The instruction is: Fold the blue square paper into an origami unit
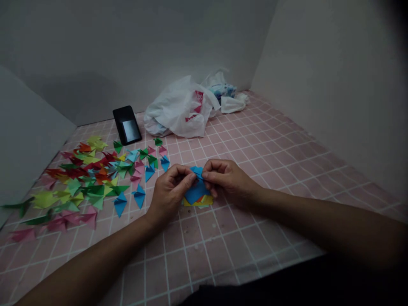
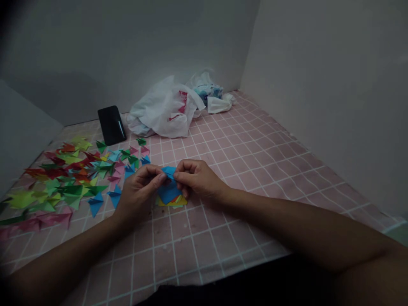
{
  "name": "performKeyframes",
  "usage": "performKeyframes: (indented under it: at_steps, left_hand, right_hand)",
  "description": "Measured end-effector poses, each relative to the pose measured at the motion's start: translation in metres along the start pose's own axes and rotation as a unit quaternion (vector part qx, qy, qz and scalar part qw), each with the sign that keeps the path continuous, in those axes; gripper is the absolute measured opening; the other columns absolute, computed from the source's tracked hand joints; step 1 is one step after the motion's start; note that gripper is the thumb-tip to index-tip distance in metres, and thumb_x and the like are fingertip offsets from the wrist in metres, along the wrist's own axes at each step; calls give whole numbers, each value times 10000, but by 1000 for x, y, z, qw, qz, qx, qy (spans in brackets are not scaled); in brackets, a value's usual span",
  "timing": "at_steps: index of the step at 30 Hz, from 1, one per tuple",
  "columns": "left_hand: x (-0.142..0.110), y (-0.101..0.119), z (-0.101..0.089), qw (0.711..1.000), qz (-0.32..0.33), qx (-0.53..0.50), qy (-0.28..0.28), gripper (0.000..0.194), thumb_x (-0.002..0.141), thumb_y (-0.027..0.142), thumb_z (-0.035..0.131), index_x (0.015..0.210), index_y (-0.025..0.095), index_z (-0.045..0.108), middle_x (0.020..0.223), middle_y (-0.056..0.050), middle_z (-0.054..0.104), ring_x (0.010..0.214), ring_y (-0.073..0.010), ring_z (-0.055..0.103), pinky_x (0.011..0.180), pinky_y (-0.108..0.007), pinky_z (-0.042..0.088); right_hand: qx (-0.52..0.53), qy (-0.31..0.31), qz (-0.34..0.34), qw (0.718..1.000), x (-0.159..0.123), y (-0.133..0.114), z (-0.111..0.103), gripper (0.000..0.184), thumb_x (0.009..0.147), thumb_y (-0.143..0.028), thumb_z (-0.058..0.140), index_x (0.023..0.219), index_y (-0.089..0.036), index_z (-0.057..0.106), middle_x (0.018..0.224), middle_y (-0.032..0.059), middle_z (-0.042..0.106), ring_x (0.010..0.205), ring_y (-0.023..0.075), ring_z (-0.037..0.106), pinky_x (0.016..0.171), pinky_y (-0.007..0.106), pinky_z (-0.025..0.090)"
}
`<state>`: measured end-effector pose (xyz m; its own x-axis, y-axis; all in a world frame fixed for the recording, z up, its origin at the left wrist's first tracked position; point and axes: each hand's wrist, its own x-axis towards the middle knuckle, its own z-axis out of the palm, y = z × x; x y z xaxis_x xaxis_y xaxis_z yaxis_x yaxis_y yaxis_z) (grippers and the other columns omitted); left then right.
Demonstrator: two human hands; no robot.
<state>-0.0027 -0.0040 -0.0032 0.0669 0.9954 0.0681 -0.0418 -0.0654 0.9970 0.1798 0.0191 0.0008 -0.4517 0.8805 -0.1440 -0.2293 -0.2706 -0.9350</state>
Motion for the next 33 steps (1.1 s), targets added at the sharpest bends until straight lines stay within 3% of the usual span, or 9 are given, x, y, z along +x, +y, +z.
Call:
performKeyframes:
  at_steps: [17, 33]
  left_hand:
    - [2, 4, 5, 998, -34, 17, 54, 225, 726, 313, 795, 725, 174, 619, 625, 25, 644, 563, -108, 603, 547, -214, 483]
    - [3, 4, 3, 995, 7, 68, 79, 197, 747, 302, 756, 707, 180, 606, 623, 30, 608, 553, -98, 542, 530, -212, 440]
  right_hand:
    - [-29, -27, 15, 999, -3, 1, 1, 235, 804, -337, 754, 722, -174, 607, 593, -28, 651, 431, 71, 550, 459, 203, 445]
    - [-48, -39, 15, 998, -2, 3, 1, 297, 784, -393, 806, 769, -170, 610, 608, -26, 658, 443, 76, 561, 462, 205, 451]
